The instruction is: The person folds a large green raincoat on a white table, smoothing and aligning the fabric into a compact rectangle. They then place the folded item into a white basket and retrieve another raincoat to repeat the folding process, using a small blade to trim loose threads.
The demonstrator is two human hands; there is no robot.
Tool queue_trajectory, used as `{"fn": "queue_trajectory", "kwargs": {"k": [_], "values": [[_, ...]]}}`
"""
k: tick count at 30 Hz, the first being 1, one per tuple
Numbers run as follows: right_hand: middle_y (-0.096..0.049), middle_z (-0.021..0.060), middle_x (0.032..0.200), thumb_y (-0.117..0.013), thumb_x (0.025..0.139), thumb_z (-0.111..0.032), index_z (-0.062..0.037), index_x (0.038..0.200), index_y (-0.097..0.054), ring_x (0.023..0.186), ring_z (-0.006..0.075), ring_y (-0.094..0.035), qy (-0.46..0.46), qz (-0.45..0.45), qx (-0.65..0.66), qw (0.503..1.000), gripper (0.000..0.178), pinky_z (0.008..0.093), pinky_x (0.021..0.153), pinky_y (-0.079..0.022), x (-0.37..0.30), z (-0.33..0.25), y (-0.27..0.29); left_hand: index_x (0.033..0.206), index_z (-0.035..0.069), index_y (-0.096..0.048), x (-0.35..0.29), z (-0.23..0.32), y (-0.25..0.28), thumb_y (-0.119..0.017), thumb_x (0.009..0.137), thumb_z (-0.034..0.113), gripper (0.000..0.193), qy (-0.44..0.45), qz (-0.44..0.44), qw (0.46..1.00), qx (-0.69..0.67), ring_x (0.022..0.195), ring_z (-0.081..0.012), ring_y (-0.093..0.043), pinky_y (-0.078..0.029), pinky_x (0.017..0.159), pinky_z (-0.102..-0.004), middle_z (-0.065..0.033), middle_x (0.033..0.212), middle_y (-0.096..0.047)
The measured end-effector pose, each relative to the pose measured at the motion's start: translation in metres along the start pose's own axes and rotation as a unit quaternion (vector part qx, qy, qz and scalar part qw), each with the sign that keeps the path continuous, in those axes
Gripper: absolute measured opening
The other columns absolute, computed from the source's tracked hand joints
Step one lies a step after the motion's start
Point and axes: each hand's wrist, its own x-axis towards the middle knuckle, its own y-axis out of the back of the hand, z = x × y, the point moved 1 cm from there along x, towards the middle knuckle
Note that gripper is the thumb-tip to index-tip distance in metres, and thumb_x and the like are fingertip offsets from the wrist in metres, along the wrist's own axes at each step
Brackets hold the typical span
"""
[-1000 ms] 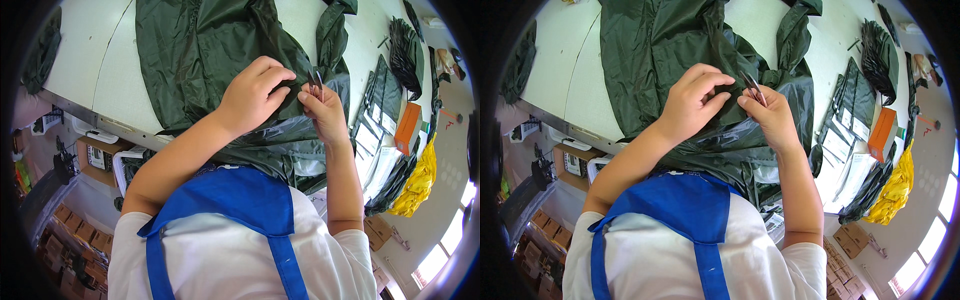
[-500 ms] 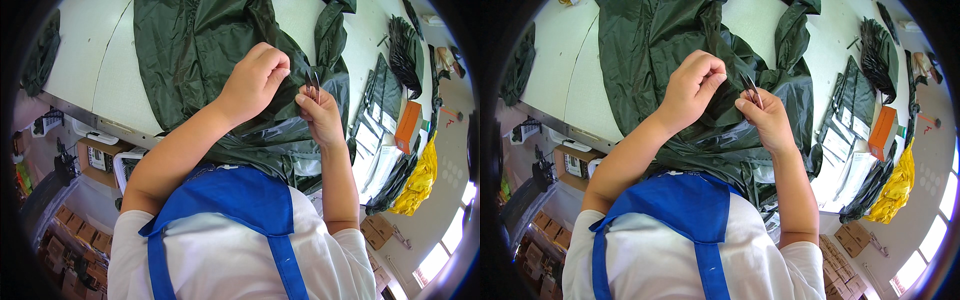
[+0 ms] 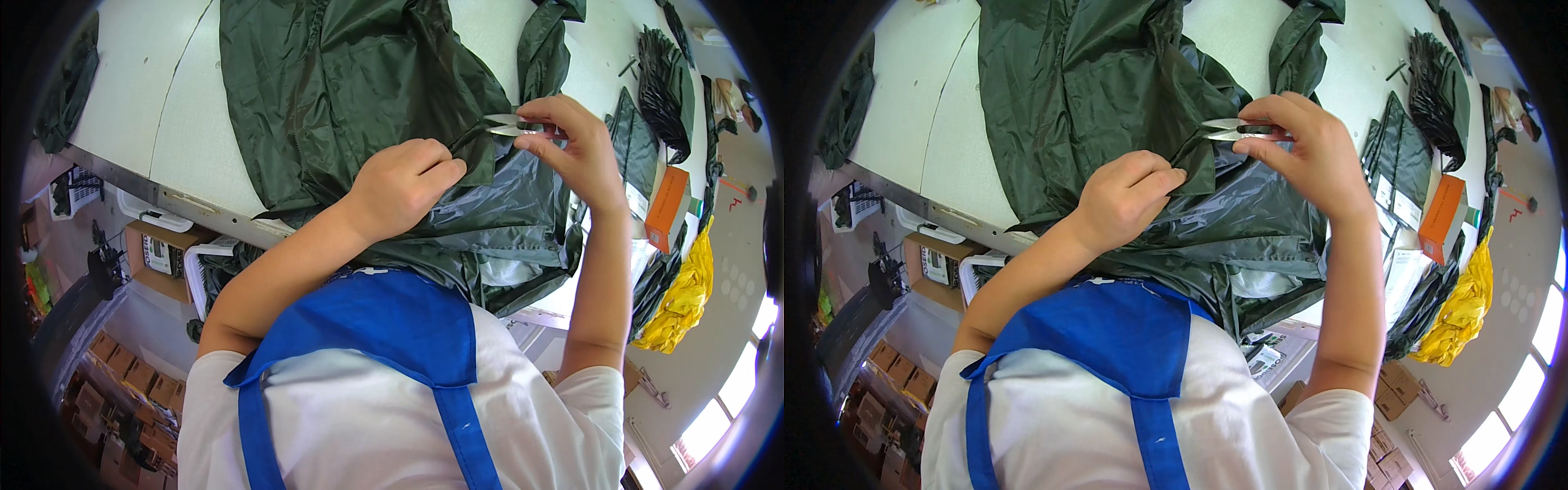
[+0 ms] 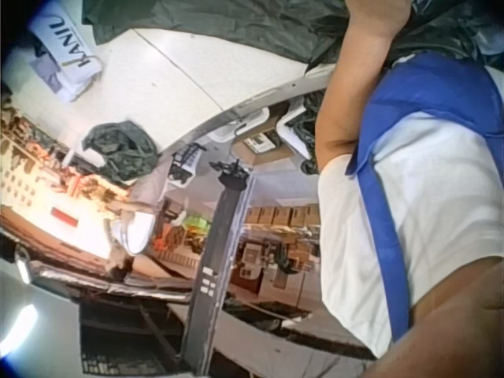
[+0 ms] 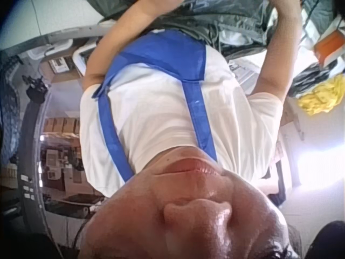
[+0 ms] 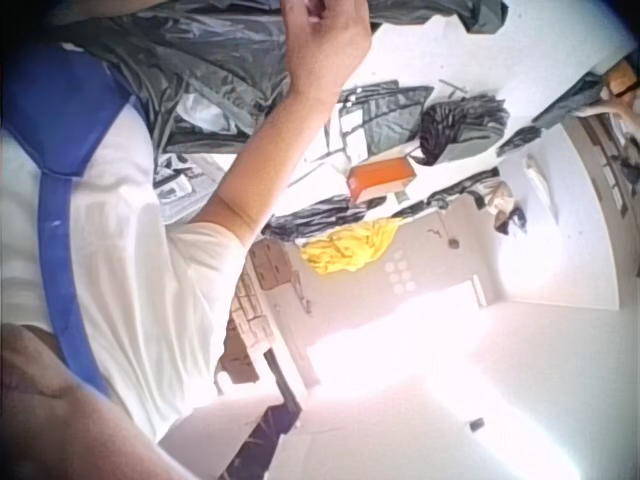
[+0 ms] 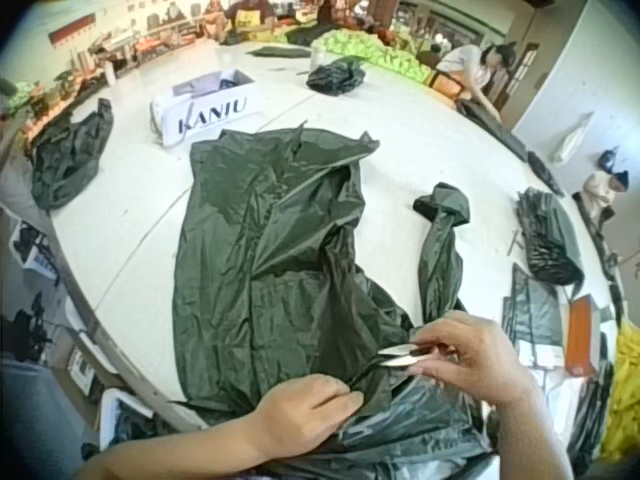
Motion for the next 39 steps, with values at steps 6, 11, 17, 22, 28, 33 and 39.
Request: {"fn": "queue_trajectory", "kwargs": {"k": [6, 11, 17, 22, 28, 33, 39], "values": [[-0.060, 0.0045, 0.082, -0.075, 0.075, -0.019, -0.0057, 0.092, -0.064, 0.068, 0.0165, -0.062, 0.028, -0.092, -0.086, 0.992, 0.025, 0.0272, 0.061, -0.048, 0.020, -0.009, 0.015, 0.093, 0.003, -0.065, -0.002, 0.001, -0.002, -0.067, 0.066, -0.004, 0.027, -0.001, -0.004, 1.000, 0.007, 0.072, -0.0230, -0.060, -0.050, 0.060, -0.0316, -0.0072, 0.081, -0.057], [-0.054, -0.0008, 0.073, -0.078, 0.073, -0.016, -0.0023, 0.086, -0.060, 0.059, 0.0087, -0.049, -0.007, 0.045, 0.076, 0.996, 0.026, 0.0228, 0.056, -0.041, 0.014, 0.012, 0.003, 0.094, 0.003, -0.065, 0.000, 0.000, -0.001, -0.067, 0.066, -0.005, 0.029, 0.016, 0.019, 1.000, -0.008, 0.072, -0.0233, -0.060, -0.050, 0.060, -0.0320, -0.0073, 0.082, -0.058], [-0.044, -0.0086, 0.062, -0.071, 0.082, -0.021, -0.0069, 0.078, -0.058, 0.055, 0.0019, -0.035, -0.253, 0.036, 0.320, 0.912, 0.019, 0.0185, 0.049, -0.027, -0.024, 0.006, -0.045, 0.094, 0.005, -0.065, 0.019, 0.001, 0.001, -0.071, 0.068, 0.001, 0.027, 0.027, 0.012, 0.998, -0.063, 0.072, -0.0245, -0.060, -0.050, 0.062, -0.0323, -0.0081, 0.084, -0.061], [-0.046, -0.0081, 0.063, -0.061, 0.085, -0.011, -0.0097, 0.081, -0.057, 0.050, 0.0020, -0.035, -0.208, 0.160, 0.608, 0.749, 0.006, 0.0169, 0.047, -0.027, -0.031, 0.012, -0.043, 0.089, 0.006, -0.060, 0.009, -0.006, 0.013, -0.076, 0.069, 0.014, 0.027, 0.168, -0.075, 0.983, -0.004, 0.075, -0.0266, -0.060, -0.048, 0.066, -0.0355, -0.0080, 0.084, -0.062], [-0.046, -0.0036, 0.068, -0.054, 0.087, -0.018, -0.0097, 0.084, -0.052, 0.054, 0.0072, -0.037, -0.172, 0.281, 0.720, 0.611, 0.009, 0.0217, 0.055, -0.033, -0.042, 0.024, -0.044, 0.076, 0.004, -0.060, -0.026, 0.015, 0.036, -0.068, 0.066, -0.003, 0.015, 0.032, 0.001, 0.999, -0.002, 0.064, -0.0243, -0.058, -0.046, 0.055, -0.0342, -0.0068, 0.075, -0.061], [-0.062, 0.0119, 0.100, -0.053, 0.086, -0.023, -0.0022, 0.097, -0.057, 0.096, 0.0259, -0.059, -0.096, 0.259, 0.744, 0.608, 0.024, 0.0402, 0.091, -0.045, -0.053, 0.042, -0.054, 0.080, 0.006, -0.063, -0.030, 0.029, 0.041, -0.073, 0.063, -0.001, 0.021, -0.114, 0.061, 0.992, 0.005, 0.060, -0.0194, -0.054, -0.042, 0.048, -0.0285, -0.0052, 0.078, -0.059], [-0.063, 0.0115, 0.098, -0.053, 0.086, -0.024, -0.0020, 0.098, -0.058, 0.095, 0.0257, -0.058, -0.112, 0.272, 0.733, 0.613, 0.026, 0.0394, 0.092, -0.044, -0.054, 0.042, -0.058, 0.083, 0.005, -0.064, -0.031, 0.031, 0.043, -0.073, 0.064, 0.000, 0.022, -0.133, 0.071, 0.988, 0.019, 0.064, -0.0206, -0.056, -0.045, 0.052, -0.0289, -0.0059, 0.083, -0.060]]}}
